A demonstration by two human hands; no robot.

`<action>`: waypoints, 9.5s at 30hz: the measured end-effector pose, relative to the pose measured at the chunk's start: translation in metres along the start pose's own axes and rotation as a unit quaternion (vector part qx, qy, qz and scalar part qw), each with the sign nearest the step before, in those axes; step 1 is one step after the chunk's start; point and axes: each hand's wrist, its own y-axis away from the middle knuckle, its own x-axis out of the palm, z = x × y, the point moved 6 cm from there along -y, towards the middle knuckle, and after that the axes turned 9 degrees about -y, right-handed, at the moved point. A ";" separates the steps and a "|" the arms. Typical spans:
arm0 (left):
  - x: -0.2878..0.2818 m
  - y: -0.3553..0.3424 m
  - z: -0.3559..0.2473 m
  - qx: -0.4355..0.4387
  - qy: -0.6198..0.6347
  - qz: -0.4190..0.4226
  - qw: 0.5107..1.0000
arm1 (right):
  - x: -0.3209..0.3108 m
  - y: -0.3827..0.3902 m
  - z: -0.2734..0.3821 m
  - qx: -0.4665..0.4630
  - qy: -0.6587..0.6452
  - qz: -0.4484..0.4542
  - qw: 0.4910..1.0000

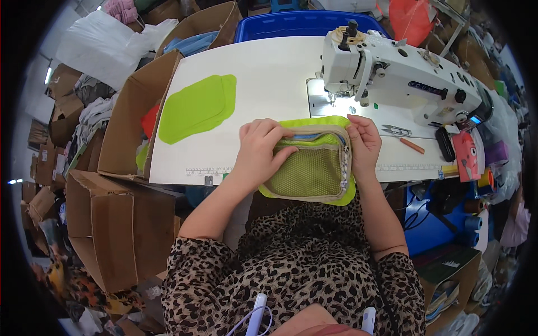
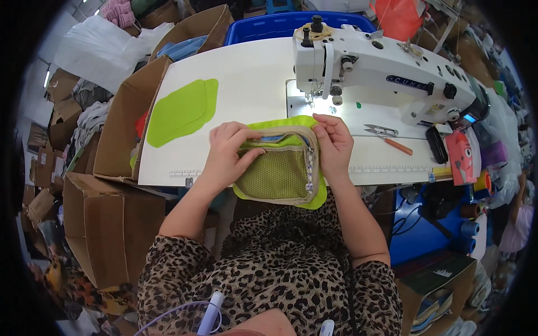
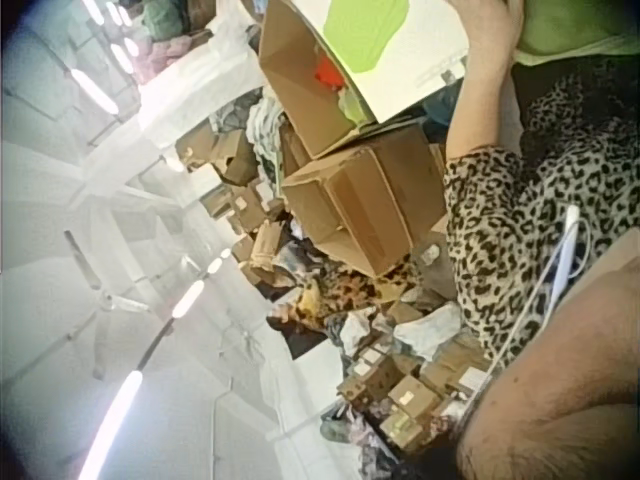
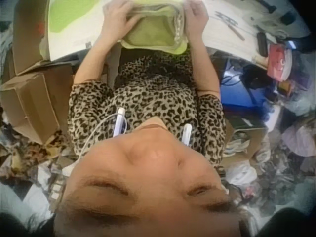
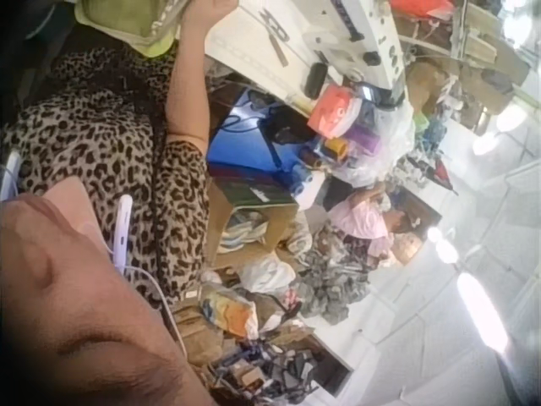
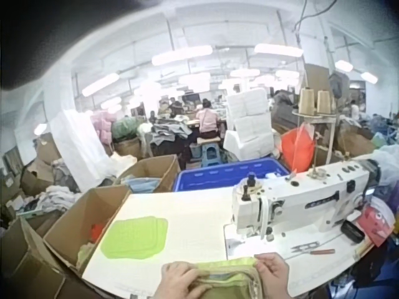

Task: Sewing a neon green mesh pouch using an industrial sewing machine.

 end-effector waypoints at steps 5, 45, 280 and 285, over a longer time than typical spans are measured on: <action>0.012 -0.006 -0.002 0.049 0.113 0.089 0.988 | -0.020 0.004 -0.002 -0.029 0.156 0.009 0.987; 0.054 0.046 0.102 -0.374 0.520 -0.155 0.752 | 0.036 0.028 -0.026 0.242 -0.078 0.173 0.952; 0.021 0.191 0.039 -0.210 0.421 0.009 0.882 | -0.028 0.125 -0.020 -0.177 0.569 0.199 0.777; 0.095 0.220 0.014 -0.403 0.635 0.139 0.645 | -0.029 0.123 -0.031 -0.233 0.566 0.149 0.777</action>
